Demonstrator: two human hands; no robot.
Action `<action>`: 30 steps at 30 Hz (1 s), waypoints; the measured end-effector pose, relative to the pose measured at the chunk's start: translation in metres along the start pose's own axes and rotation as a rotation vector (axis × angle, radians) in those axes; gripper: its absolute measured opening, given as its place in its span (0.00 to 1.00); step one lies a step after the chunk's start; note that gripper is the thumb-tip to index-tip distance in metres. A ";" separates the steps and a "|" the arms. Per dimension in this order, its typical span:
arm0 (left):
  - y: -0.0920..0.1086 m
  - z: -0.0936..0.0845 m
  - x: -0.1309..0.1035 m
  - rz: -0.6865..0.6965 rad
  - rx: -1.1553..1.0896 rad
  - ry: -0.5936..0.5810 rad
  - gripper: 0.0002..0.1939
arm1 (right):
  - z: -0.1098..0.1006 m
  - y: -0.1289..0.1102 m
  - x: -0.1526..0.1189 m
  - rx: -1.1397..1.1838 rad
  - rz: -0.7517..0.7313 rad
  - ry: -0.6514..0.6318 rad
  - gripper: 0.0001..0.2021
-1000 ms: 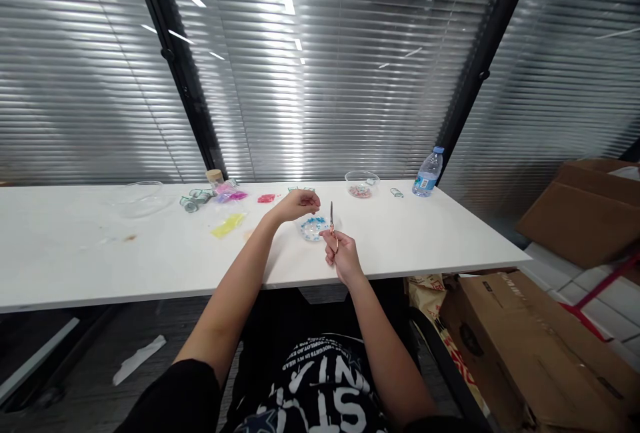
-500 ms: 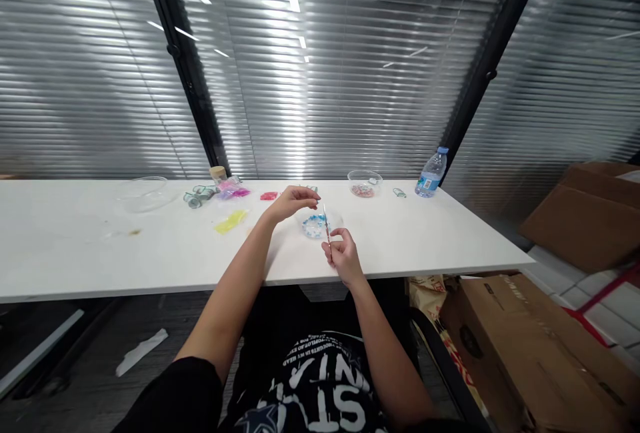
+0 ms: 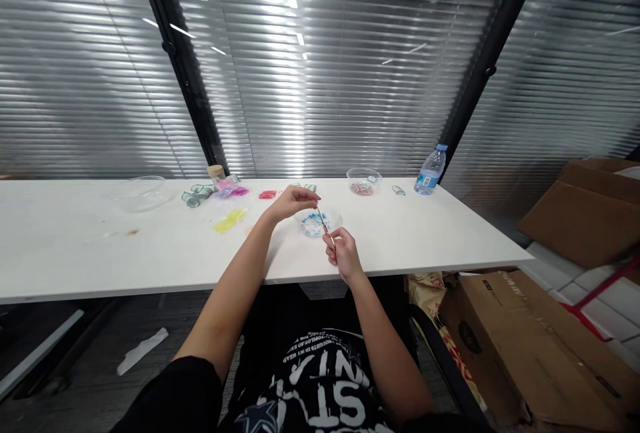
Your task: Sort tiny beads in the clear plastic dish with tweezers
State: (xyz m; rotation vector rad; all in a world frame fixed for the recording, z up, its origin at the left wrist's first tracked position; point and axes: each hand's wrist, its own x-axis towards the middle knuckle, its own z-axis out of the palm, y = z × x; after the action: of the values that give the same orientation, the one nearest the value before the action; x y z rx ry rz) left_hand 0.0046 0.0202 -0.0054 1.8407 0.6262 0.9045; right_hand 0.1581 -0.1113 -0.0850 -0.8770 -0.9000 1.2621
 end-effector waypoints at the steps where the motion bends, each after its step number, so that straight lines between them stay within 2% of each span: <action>1: 0.000 0.000 0.000 -0.004 0.000 -0.002 0.14 | 0.000 0.000 0.000 0.011 0.001 0.008 0.18; 8: -0.003 -0.001 0.000 -0.022 0.000 -0.019 0.17 | 0.003 -0.001 0.002 0.013 0.002 0.050 0.18; 16: 0.002 -0.004 -0.001 -0.008 0.028 -0.086 0.15 | 0.000 0.001 0.000 0.008 -0.015 0.003 0.16; 30: 0.011 -0.016 0.010 -0.028 0.034 -0.447 0.14 | -0.002 -0.003 -0.002 0.015 -0.004 -0.065 0.18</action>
State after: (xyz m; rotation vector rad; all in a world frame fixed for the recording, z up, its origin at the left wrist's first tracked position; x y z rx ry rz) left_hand -0.0020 0.0316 0.0121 1.9738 0.3865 0.4399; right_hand 0.1608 -0.1137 -0.0834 -0.8263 -0.9423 1.2978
